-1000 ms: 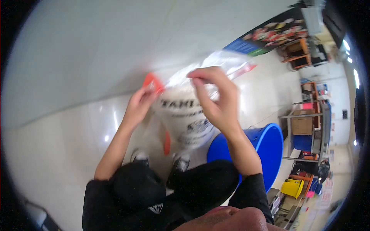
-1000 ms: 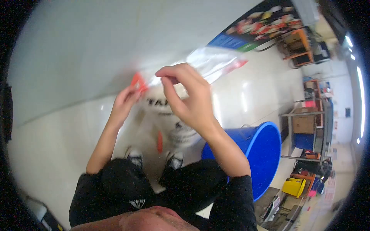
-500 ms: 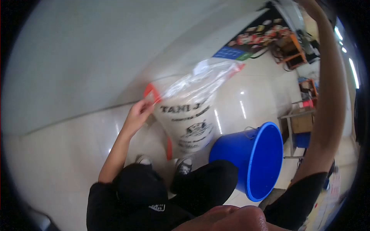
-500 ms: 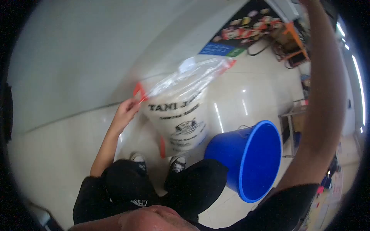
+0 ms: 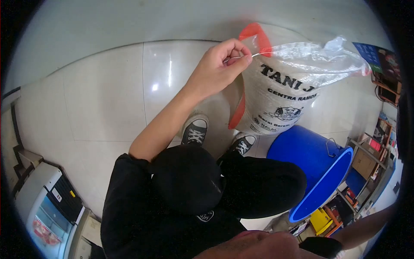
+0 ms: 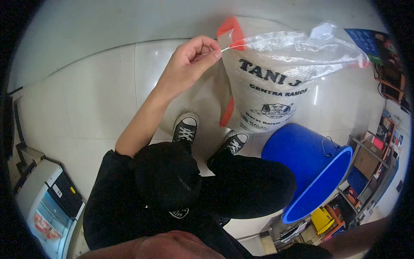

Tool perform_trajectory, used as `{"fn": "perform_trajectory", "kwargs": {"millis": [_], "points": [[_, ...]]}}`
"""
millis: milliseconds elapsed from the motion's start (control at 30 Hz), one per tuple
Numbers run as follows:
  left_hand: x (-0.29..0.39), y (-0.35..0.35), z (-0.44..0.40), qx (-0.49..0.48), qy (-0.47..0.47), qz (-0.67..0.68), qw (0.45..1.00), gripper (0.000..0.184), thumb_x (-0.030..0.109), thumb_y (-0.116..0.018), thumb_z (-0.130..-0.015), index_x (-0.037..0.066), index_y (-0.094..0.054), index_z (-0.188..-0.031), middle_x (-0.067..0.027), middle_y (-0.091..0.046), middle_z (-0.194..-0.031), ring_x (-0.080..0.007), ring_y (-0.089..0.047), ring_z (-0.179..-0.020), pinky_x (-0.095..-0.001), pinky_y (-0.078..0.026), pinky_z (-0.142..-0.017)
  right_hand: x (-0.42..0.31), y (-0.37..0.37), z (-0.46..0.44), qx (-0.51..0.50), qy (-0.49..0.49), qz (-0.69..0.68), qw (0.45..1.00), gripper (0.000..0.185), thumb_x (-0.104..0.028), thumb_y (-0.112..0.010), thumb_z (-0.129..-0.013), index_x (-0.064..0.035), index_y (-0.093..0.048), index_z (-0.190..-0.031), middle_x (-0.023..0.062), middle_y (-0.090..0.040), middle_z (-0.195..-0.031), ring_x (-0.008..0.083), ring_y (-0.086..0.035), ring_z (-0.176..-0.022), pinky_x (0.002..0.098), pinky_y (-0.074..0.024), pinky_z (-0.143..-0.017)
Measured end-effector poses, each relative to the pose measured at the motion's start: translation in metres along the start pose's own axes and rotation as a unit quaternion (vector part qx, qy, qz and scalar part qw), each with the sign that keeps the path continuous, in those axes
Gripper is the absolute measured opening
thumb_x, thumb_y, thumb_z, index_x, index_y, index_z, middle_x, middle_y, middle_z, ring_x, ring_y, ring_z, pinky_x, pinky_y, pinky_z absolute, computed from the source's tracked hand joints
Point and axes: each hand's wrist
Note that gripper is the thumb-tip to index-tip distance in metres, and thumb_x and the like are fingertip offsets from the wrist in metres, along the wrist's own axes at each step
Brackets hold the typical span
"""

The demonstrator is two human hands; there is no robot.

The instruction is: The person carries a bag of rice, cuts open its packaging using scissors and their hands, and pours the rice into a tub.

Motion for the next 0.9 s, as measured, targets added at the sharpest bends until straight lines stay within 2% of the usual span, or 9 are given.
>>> {"fn": "perform_trajectory", "kwargs": {"millis": [67,133,200,233,300,400,500,600,900], "points": [[0.0,0.0,-0.001,0.021,-0.001,-0.001,1.0,0.015,0.017,-0.065,-0.097,0.004,-0.065,-0.105,0.0099,-0.046,-0.073,-0.0002,-0.037,-0.066,-0.0199,-0.03,-0.059,-0.01,0.009,0.073,-0.06,-0.058,-0.005,0.996,0.051,-0.03,-0.058,-0.092,-0.0059,-0.052,-0.137,0.0123,-0.061,-0.127,0.0167,-0.063,-0.086,0.0285,-0.0533,-0.069],[0.0,-0.003,-0.002,0.043,-0.011,-0.005,0.999,0.014,0.016,-0.065,-0.097,0.004,-0.066,-0.104,0.0112,-0.042,-0.07,0.0003,-0.033,-0.063,-0.0199,-0.027,-0.056,-0.032,0.012,0.139,-0.184,-0.112,-0.021,0.976,0.053,-0.032,-0.06,-0.091,-0.0068,-0.05,-0.137,0.0116,-0.06,-0.126,0.0152,-0.062,-0.083,0.0275,-0.0537,-0.066],[-0.002,-0.008,-0.002,0.064,-0.026,-0.009,0.998,0.014,0.015,-0.066,-0.097,0.004,-0.066,-0.104,0.0119,-0.04,-0.068,0.0007,-0.032,-0.062,-0.0196,-0.025,-0.054,-0.074,-0.001,0.199,-0.328,-0.182,-0.155,0.914,0.065,-0.042,-0.067,-0.084,-0.0082,-0.048,-0.137,0.0086,-0.058,-0.12,0.0139,-0.059,-0.082,0.0271,-0.0505,-0.066],[-0.005,-0.009,-0.002,0.064,-0.028,-0.018,0.997,0.014,0.015,-0.066,-0.097,0.004,-0.066,-0.104,0.0121,-0.04,-0.068,0.0009,-0.031,-0.061,-0.0192,-0.025,-0.054,-0.101,-0.015,0.226,-0.392,-0.259,-0.339,0.815,0.077,-0.051,-0.072,-0.078,-0.0091,-0.046,-0.137,0.0058,-0.055,-0.114,0.0133,-0.055,-0.083,0.0272,-0.0471,-0.069],[-0.01,-0.008,-0.002,0.056,-0.034,-0.036,0.997,0.014,0.015,-0.066,-0.097,0.004,-0.066,-0.105,0.0125,-0.039,-0.067,0.0014,-0.031,-0.06,-0.0185,-0.023,-0.053,-0.152,-0.046,0.253,-0.478,-0.393,-0.569,0.542,0.101,-0.068,-0.084,-0.065,-0.0111,-0.042,-0.136,0.0004,-0.05,-0.102,0.012,-0.048,-0.084,0.0274,-0.0403,-0.073],[-0.01,-0.011,0.003,0.051,0.001,-0.035,0.998,0.015,0.015,-0.065,-0.098,0.003,-0.065,-0.107,0.0124,-0.041,-0.068,0.0021,-0.032,-0.06,-0.0178,-0.023,-0.052,-0.204,-0.085,0.25,-0.601,-0.301,-0.585,0.454,0.071,-0.057,-0.072,-0.086,-0.0053,-0.045,-0.126,-0.001,-0.046,-0.092,0.0088,-0.043,-0.079,0.0237,-0.037,-0.072],[-0.011,-0.012,0.005,0.049,-0.011,-0.06,0.997,0.015,0.015,-0.064,-0.098,0.002,-0.065,-0.108,0.0122,-0.044,-0.069,0.0029,-0.033,-0.06,-0.0171,-0.024,-0.053,-0.242,-0.111,0.233,-0.603,-0.273,-0.593,0.459,0.047,-0.044,-0.061,-0.099,-0.0053,-0.046,-0.121,-0.0007,-0.045,-0.089,0.008,-0.042,-0.08,0.0242,-0.0378,-0.071],[-0.009,-0.013,0.006,0.052,-0.007,-0.048,0.997,0.016,0.014,-0.064,-0.098,0.002,-0.064,-0.108,0.0119,-0.045,-0.07,0.0033,-0.035,-0.061,-0.0168,-0.025,-0.053,-0.263,-0.14,0.226,-0.595,-0.218,-0.626,0.455,0.035,-0.036,-0.055,-0.104,-0.005,-0.046,-0.116,-0.0001,-0.046,-0.089,0.0072,-0.043,-0.082,0.0243,-0.0389,-0.072],[-0.009,-0.01,0.006,0.053,-0.011,-0.047,0.997,0.016,0.014,-0.063,-0.099,0.002,-0.064,-0.109,0.0087,-0.057,-0.078,0.0034,-0.043,-0.066,-0.0153,-0.031,-0.056,-0.294,-0.155,0.211,-0.569,-0.243,-0.629,0.47,0.041,-0.047,-0.058,-0.1,-0.0074,-0.05,-0.11,-0.0028,-0.049,-0.076,0.0059,-0.047,-0.067,0.0227,-0.0398,-0.059]]}}
Point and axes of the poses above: each hand's wrist, its own z-axis away from the middle knuckle, its own y-axis out of the back of the hand, x = y × z
